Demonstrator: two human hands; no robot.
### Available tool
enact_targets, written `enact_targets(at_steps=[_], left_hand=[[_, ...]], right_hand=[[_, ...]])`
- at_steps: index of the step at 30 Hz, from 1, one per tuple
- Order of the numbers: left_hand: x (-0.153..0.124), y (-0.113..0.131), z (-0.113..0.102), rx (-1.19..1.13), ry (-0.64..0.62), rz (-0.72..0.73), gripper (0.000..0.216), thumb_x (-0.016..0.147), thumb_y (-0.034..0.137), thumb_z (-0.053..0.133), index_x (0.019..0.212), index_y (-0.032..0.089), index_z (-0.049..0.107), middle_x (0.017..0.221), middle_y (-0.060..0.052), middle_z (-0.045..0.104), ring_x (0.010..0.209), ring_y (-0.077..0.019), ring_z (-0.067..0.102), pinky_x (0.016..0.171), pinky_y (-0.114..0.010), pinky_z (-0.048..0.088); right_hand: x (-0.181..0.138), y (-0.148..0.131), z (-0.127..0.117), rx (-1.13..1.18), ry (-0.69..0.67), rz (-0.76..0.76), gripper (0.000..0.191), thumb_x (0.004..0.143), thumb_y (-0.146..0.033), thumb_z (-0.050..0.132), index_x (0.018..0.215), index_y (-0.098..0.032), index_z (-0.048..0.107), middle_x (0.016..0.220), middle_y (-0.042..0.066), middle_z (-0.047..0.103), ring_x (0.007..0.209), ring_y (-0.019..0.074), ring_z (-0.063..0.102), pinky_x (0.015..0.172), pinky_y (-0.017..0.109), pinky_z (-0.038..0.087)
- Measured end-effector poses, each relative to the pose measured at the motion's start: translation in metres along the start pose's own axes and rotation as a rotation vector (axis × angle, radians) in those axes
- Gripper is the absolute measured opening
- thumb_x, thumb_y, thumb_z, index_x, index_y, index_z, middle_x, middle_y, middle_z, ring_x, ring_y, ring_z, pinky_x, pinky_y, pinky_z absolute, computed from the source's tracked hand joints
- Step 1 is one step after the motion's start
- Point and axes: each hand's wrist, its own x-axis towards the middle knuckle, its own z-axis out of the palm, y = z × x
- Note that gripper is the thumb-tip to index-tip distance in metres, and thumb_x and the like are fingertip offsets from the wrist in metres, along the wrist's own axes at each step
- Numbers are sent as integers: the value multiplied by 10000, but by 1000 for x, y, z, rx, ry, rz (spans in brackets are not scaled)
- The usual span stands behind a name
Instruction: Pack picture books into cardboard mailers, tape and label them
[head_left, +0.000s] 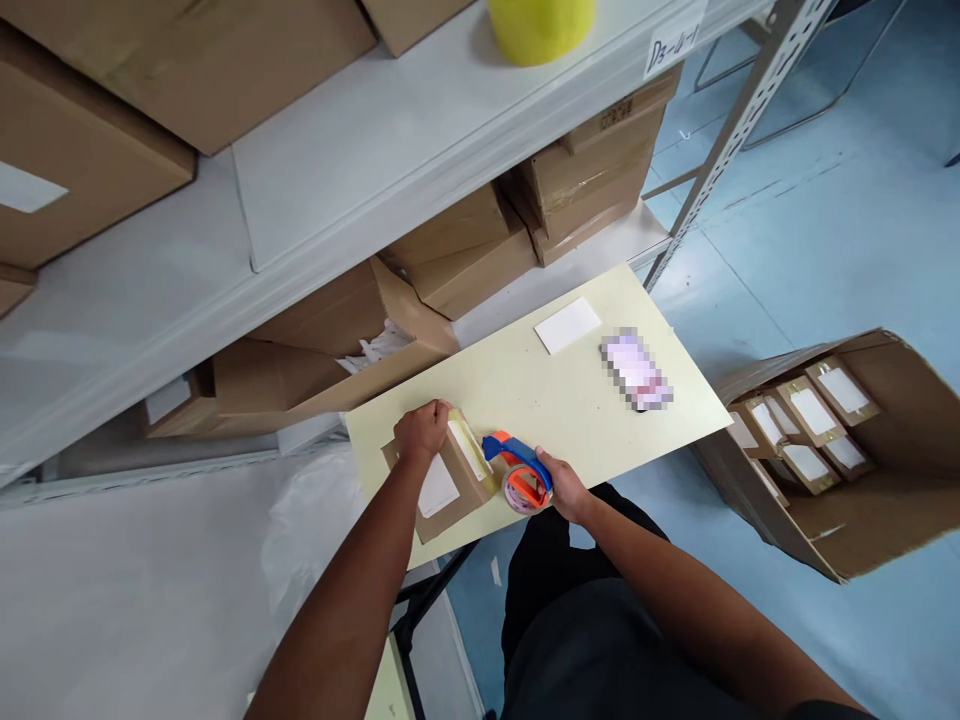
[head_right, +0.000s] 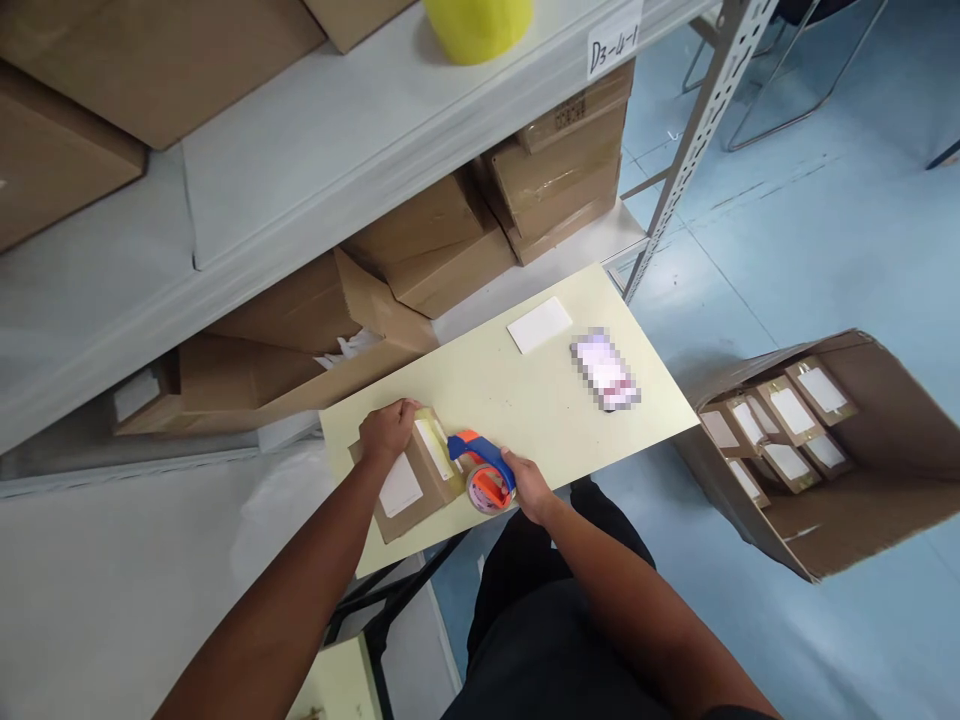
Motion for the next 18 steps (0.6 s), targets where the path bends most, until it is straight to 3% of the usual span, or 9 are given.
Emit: enact_targets(at_steps=[4, 11, 18], left_hand=[[-3, 3, -3, -5, -17, -49, 482, 999, 382, 317, 1093, 321, 785, 1111, -49, 785, 1042, -270, 685, 850, -341, 463], [-2, 4, -2, -57, -7, -101, 485, 993, 347, 315, 1100, 315, 788, 1121, -60, 780, 1032, -288, 680, 848, -365, 465], [-4, 4, -3, -98, -17, -162, 505, 1002, 356, 286, 1107, 311, 778, 1126, -76, 774, 1046, -309, 677, 864, -396, 476]], right_hand=[[-13, 9, -20, 25, -16, 25, 480, 820, -622, 696, 950, -167, 772, 940, 91, 787, 921, 268, 722, 907, 405, 544], [-54, 64, -78, -205, 103, 161, 558, 734, -719, 718, 715, -162, 752, 718, 88, 736, 691, 232, 673, 757, 380, 530], [-54, 77, -81, -262, 100, 226, 560, 676, -731, 745, 693, -172, 739, 678, 55, 723, 647, 201, 648, 751, 362, 512]])
